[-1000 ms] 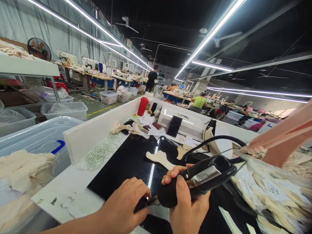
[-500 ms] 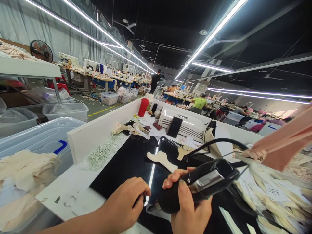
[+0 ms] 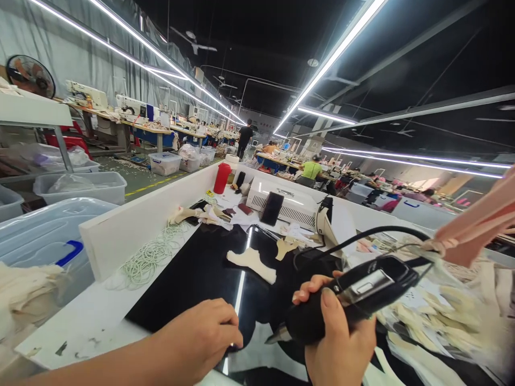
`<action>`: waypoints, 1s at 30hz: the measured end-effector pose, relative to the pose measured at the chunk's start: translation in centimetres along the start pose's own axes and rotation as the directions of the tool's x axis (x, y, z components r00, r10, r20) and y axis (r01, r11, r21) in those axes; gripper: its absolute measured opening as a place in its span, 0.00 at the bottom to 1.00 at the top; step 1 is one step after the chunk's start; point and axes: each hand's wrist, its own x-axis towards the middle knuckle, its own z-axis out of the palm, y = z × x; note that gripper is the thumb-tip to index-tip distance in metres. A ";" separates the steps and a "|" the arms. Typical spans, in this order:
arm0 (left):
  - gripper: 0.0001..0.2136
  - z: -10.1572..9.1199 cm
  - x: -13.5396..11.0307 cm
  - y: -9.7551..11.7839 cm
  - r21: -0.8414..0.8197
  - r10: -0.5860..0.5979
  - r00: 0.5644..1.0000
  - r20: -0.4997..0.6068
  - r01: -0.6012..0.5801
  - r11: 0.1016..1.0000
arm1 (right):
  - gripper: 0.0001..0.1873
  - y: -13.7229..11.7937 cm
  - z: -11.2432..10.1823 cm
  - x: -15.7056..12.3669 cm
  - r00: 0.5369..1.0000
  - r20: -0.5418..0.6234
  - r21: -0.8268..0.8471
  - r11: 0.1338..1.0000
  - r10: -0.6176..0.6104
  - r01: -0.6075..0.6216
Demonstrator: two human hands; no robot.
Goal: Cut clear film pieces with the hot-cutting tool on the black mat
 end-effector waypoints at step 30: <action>0.38 0.1 4.7 -4.4 -0.350 0.170 0.934 0.313 -0.054 0.935 | 0.18 2.9 0.4 -0.5 0.997 0.070 -0.019 0.999 -0.041 0.043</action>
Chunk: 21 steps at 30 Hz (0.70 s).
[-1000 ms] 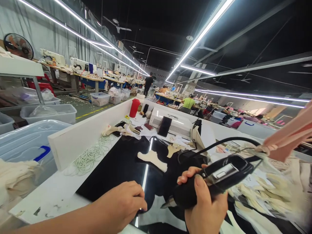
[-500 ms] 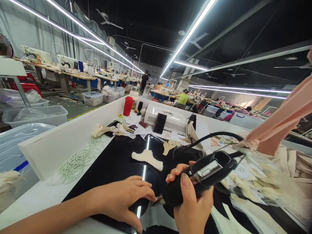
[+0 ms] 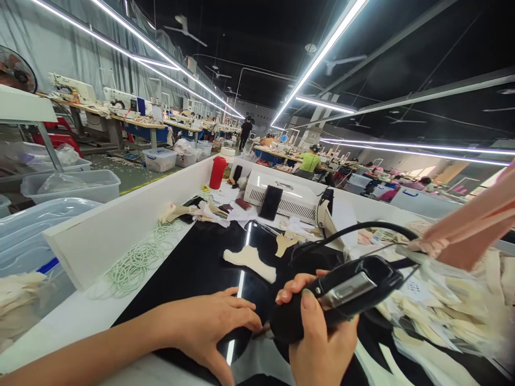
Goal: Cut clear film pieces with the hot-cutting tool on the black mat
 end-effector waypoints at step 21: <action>0.41 0.0 0.1 -0.2 -0.065 0.023 1.000 -0.003 -0.024 0.998 | 0.19 -1.1 1.1 -2.7 0.996 0.063 0.140 0.988 0.058 -0.066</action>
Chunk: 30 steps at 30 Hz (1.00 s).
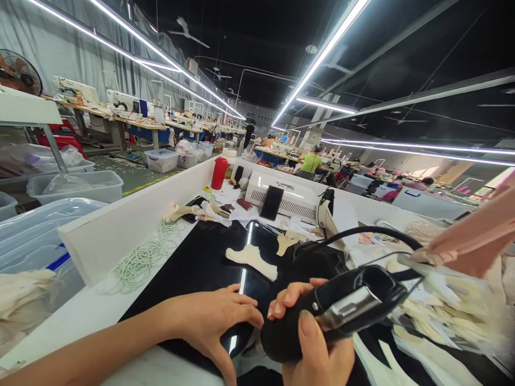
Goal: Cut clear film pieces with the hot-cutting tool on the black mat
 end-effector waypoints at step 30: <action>0.10 -1.3 -0.9 0.0 0.437 0.020 0.918 -0.397 0.170 0.883 | 0.20 -1.4 -2.4 3.3 0.987 -0.124 -0.134 0.988 -0.099 0.082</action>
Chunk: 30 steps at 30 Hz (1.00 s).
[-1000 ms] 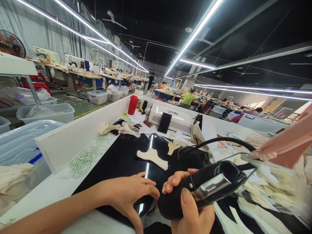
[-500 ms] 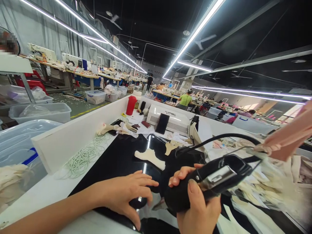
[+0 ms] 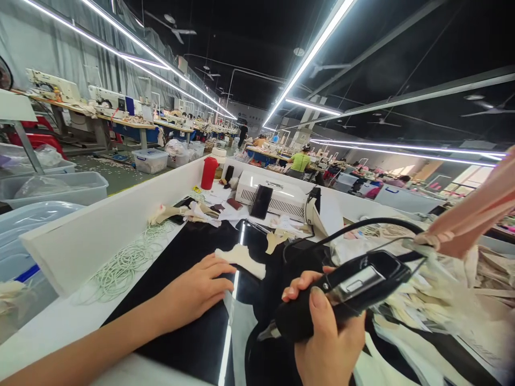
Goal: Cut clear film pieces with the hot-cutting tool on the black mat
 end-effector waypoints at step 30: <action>0.34 3.2 -0.4 3.5 -0.268 -0.047 0.977 0.207 0.103 0.958 | 0.19 1.1 0.3 -1.3 0.998 0.053 0.003 0.999 0.045 -0.045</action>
